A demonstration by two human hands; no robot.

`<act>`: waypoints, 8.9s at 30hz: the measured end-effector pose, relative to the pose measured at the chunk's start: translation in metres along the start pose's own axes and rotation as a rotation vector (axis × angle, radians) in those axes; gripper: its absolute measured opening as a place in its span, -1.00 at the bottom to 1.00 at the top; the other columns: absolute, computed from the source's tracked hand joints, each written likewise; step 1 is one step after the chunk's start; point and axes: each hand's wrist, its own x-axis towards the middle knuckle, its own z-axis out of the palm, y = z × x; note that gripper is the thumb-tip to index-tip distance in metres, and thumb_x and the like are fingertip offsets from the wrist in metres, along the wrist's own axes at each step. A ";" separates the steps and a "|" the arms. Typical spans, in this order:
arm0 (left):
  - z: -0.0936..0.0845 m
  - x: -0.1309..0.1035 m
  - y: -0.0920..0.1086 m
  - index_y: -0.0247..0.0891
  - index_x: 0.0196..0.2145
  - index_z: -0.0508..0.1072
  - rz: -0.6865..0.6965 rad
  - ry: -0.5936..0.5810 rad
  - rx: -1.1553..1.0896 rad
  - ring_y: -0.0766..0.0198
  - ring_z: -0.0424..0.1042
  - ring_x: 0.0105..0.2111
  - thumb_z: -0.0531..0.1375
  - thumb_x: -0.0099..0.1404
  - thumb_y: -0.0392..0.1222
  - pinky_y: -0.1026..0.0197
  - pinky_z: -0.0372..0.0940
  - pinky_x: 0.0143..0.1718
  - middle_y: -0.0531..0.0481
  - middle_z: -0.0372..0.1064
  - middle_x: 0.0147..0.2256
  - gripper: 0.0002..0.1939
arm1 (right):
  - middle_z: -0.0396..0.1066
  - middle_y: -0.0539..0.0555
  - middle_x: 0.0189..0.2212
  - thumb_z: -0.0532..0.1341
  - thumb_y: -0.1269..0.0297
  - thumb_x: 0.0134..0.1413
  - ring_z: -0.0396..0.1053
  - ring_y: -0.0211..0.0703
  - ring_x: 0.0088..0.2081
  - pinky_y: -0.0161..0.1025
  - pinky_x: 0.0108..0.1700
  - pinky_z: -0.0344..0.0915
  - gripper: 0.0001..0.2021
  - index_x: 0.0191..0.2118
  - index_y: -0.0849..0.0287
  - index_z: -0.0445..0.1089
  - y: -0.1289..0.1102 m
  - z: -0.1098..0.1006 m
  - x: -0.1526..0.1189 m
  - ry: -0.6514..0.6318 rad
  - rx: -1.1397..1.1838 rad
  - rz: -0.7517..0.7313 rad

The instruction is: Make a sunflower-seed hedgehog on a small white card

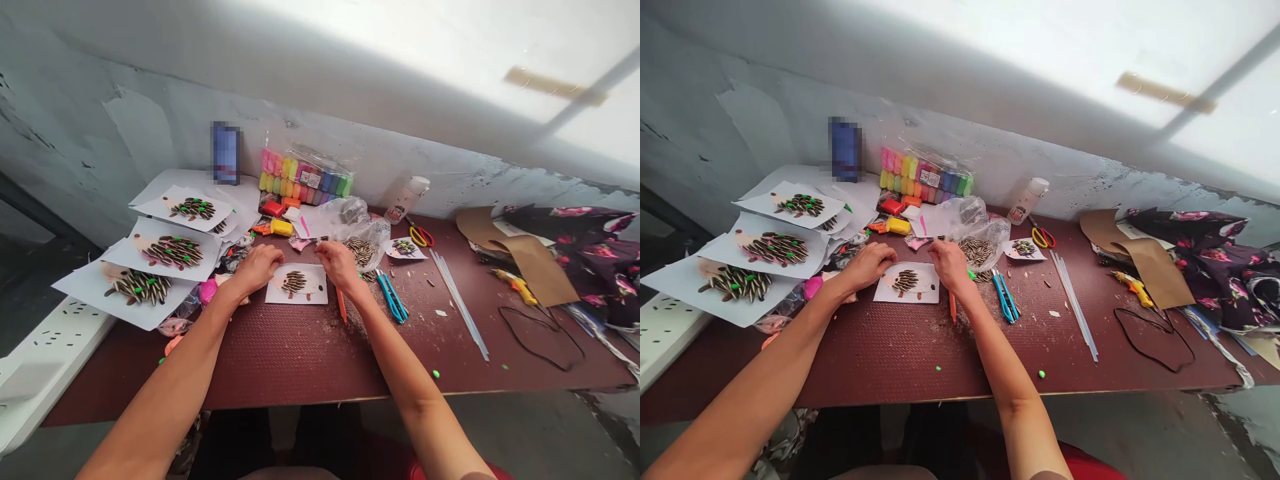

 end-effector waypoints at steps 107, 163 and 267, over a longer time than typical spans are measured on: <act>0.000 -0.001 0.004 -0.18 -0.30 0.56 -0.006 0.007 0.036 0.06 0.40 -0.19 0.10 0.30 -0.34 0.06 0.28 -0.10 -0.09 0.51 -0.25 -0.77 | 0.58 -0.01 -0.37 0.30 0.40 0.20 0.44 -0.21 -0.33 -0.32 -0.20 0.26 -0.89 -0.24 0.11 0.60 0.001 0.004 -0.026 0.000 0.322 0.013; 0.000 -0.002 0.003 -0.17 -0.32 0.55 -0.002 0.012 0.013 0.05 0.39 -0.19 0.07 0.28 -0.33 0.04 0.29 -0.10 -0.10 0.50 -0.27 -0.75 | 0.50 0.11 -0.17 0.18 0.43 0.32 0.36 -0.08 -0.09 -0.24 -0.06 0.22 -0.77 -0.11 0.08 0.59 -0.012 0.003 -0.028 -0.070 -0.021 -0.109; -0.005 -0.001 0.003 -0.16 -0.30 0.56 -0.015 0.000 0.045 0.06 0.38 -0.18 0.07 0.31 -0.32 0.05 0.27 -0.11 -0.09 0.49 -0.27 -0.75 | 0.47 0.02 -0.34 0.29 0.47 0.22 0.35 -0.21 -0.29 -0.29 -0.13 0.22 -0.87 -0.22 0.15 0.60 0.008 0.018 -0.021 -0.074 0.201 -0.070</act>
